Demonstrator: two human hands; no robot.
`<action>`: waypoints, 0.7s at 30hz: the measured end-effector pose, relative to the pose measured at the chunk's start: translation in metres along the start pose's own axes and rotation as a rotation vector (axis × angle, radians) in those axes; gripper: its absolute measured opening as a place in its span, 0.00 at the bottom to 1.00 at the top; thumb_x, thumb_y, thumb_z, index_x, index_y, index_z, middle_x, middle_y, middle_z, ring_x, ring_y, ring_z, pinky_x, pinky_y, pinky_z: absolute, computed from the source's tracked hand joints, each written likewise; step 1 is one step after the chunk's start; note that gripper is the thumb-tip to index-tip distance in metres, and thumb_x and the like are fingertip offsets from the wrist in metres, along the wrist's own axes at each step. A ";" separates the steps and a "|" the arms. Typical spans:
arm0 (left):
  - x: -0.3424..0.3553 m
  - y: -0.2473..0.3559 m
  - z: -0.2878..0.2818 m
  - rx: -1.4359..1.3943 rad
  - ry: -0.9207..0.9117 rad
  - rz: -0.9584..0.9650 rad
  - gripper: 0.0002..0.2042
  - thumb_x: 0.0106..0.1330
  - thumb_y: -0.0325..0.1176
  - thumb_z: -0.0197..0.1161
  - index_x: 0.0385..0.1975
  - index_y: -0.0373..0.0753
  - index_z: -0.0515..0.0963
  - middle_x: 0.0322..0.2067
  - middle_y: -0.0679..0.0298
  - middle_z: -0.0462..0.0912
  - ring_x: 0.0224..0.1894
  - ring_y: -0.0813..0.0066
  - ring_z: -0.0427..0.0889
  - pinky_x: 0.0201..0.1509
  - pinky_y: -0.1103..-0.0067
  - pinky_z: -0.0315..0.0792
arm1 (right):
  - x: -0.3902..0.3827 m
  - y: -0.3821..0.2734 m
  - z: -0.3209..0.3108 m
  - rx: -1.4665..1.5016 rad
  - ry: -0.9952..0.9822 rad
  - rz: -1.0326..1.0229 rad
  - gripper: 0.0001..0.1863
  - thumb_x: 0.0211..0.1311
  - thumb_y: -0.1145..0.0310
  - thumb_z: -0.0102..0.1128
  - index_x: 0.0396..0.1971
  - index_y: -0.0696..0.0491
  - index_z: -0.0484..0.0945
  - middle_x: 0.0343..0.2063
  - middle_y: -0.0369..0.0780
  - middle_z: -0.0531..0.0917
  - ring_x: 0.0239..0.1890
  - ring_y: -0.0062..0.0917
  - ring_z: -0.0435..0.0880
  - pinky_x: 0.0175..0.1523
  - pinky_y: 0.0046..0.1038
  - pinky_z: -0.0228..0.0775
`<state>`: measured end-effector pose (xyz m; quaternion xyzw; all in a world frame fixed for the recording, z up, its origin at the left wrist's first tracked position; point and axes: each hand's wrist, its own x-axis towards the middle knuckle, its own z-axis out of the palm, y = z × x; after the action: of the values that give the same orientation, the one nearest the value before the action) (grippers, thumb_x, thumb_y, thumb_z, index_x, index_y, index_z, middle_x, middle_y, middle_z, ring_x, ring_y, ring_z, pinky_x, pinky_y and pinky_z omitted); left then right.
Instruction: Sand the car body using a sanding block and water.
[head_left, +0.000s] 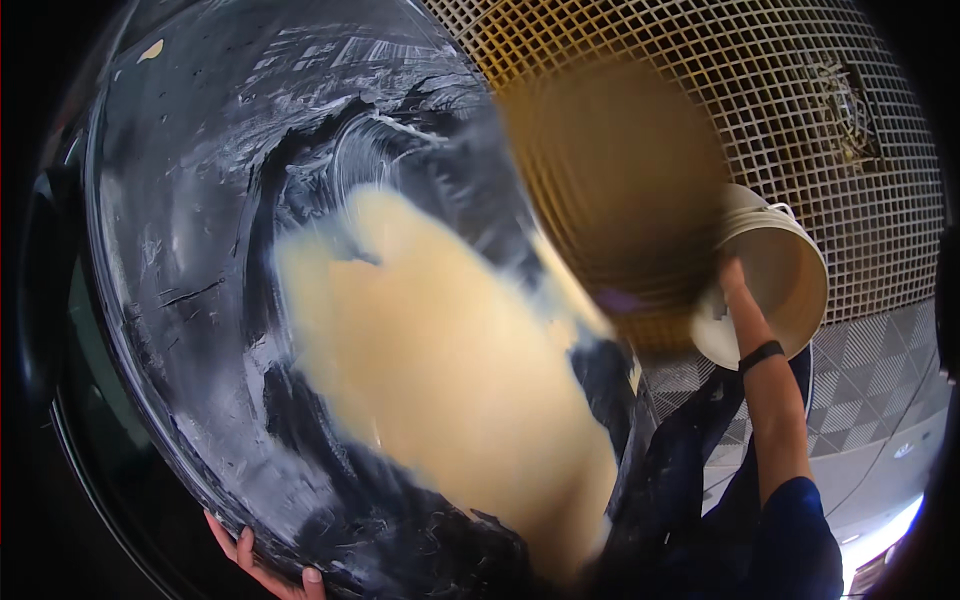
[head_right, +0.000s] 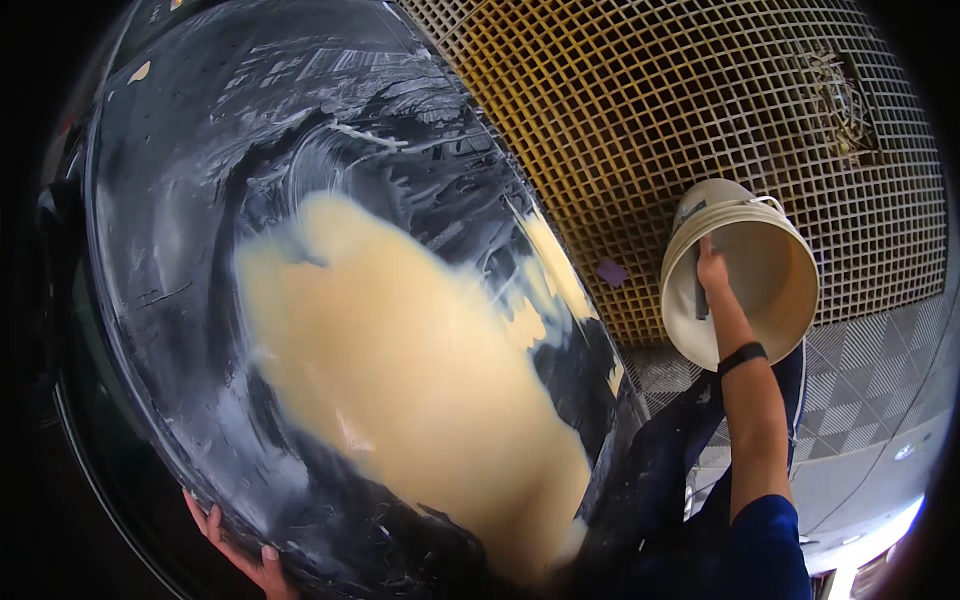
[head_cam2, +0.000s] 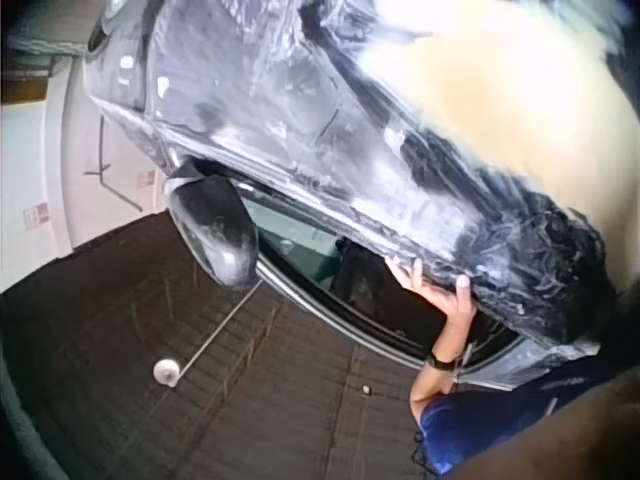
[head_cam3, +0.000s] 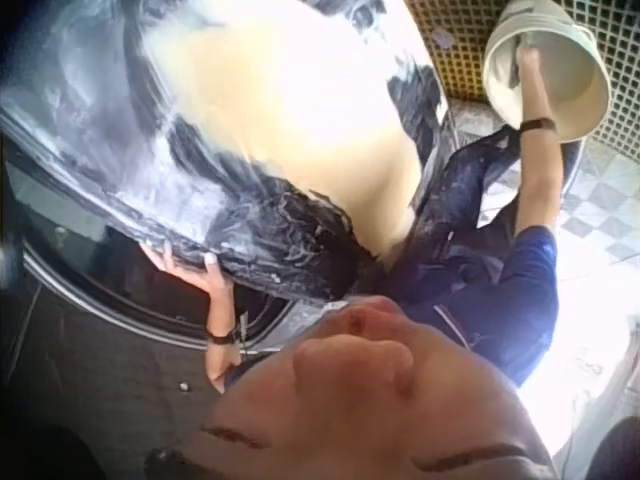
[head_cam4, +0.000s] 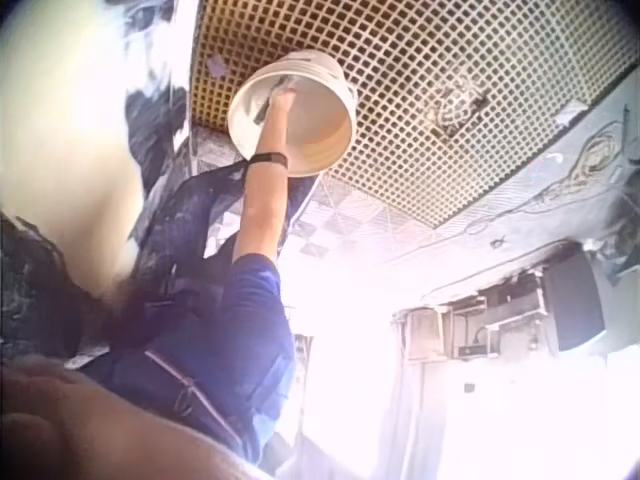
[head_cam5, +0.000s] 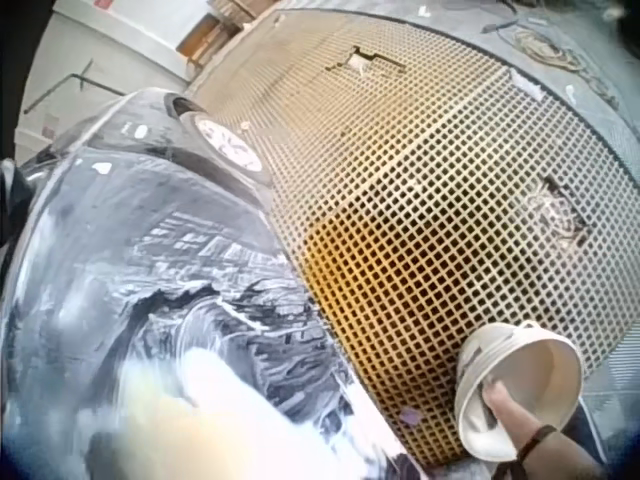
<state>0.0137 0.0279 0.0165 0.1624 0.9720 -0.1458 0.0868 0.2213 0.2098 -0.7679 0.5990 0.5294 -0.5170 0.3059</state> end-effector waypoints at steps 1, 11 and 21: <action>0.003 -0.003 0.003 -0.022 -0.009 0.021 0.40 0.66 0.61 0.61 0.66 0.33 0.61 0.72 0.35 0.47 0.74 0.38 0.51 0.74 0.48 0.49 | -0.026 -0.010 -0.029 -0.021 0.138 -0.165 0.41 0.73 0.36 0.40 0.50 0.66 0.75 0.44 0.58 0.82 0.53 0.54 0.79 0.60 0.41 0.67; -0.008 -0.022 0.013 -0.188 0.005 -0.002 0.39 0.63 0.55 0.67 0.67 0.33 0.65 0.74 0.39 0.46 0.75 0.37 0.44 0.74 0.45 0.44 | -0.370 -0.308 -0.003 0.346 -0.126 -1.375 0.39 0.54 0.51 0.73 0.58 0.60 0.70 0.50 0.51 0.76 0.50 0.49 0.76 0.54 0.44 0.71; 0.000 -0.015 0.011 -0.157 -0.032 0.000 0.39 0.65 0.59 0.64 0.66 0.37 0.60 0.72 0.31 0.41 0.73 0.32 0.47 0.71 0.43 0.50 | -0.353 -0.432 0.045 0.374 -0.007 -1.627 0.32 0.57 0.44 0.67 0.54 0.50 0.76 0.49 0.48 0.75 0.49 0.45 0.74 0.52 0.43 0.68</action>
<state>0.0098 0.0109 0.0101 0.1526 0.9790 -0.0717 0.1148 -0.1693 0.1651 -0.3691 0.0690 0.7012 -0.6580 -0.2659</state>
